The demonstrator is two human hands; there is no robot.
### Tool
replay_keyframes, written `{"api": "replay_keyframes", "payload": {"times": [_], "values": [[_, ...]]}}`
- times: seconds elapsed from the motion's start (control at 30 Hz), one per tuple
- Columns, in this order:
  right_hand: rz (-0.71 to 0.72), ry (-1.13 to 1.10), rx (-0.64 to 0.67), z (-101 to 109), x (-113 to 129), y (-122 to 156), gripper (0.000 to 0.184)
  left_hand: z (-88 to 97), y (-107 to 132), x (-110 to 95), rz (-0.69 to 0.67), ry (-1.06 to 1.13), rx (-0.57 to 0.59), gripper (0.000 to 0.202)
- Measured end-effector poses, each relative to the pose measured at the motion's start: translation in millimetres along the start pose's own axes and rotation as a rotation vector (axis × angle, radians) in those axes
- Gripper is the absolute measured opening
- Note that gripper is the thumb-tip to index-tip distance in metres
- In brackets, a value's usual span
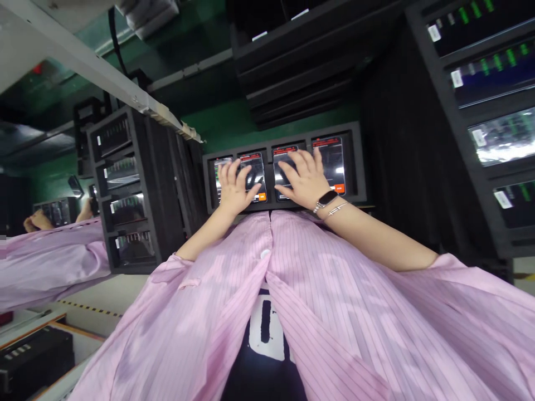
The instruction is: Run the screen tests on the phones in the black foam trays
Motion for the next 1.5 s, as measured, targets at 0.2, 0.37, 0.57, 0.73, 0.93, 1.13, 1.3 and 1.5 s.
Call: {"api": "replay_keyframes", "payload": {"times": [0.2, 0.37, 0.57, 0.73, 0.93, 1.13, 1.3, 1.5], "values": [[0.085, 0.015, 0.112, -20, 1, -4, 0.053, -7.8, 1, -16, -0.067, -0.06, 0.182, 0.061], [-0.006, -0.022, 0.122, -17, -4, -2, 0.044, -2.4, 5, -15, -0.035, -0.036, 0.216, 0.055], [-0.178, -0.019, -0.03, 5, -35, 14, 0.05, 23.7, 14, 28, 0.134, -0.005, 0.035, 0.069], [-0.321, -0.044, 0.002, 13, -61, 38, 0.052, 28.7, 35, 56, 0.352, -0.015, 0.083, 0.047], [-0.317, -0.063, -0.043, 26, -64, 28, 0.048, 32.4, 30, 54, 0.265, 0.021, -0.023, 0.048], [-0.387, -0.062, 0.062, 25, -59, 34, 0.035, 27.7, 33, 58, 0.319, 0.087, 0.119, 0.041], [-0.349, -0.149, -0.182, 52, -49, 44, 0.032, 50.7, 49, 43, 0.229, 0.196, -0.133, 0.046], [-0.276, -0.203, -0.142, 50, -33, 39, 0.03, 47.0, 45, 21, 0.126, 0.166, 0.015, 0.041]]}}
Point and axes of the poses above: each hand's wrist, its own y-axis away from the middle knuckle, its own z-axis out of the back of the hand, x = y × z, the point moved 2 cm from there along -y, towards the middle knuckle
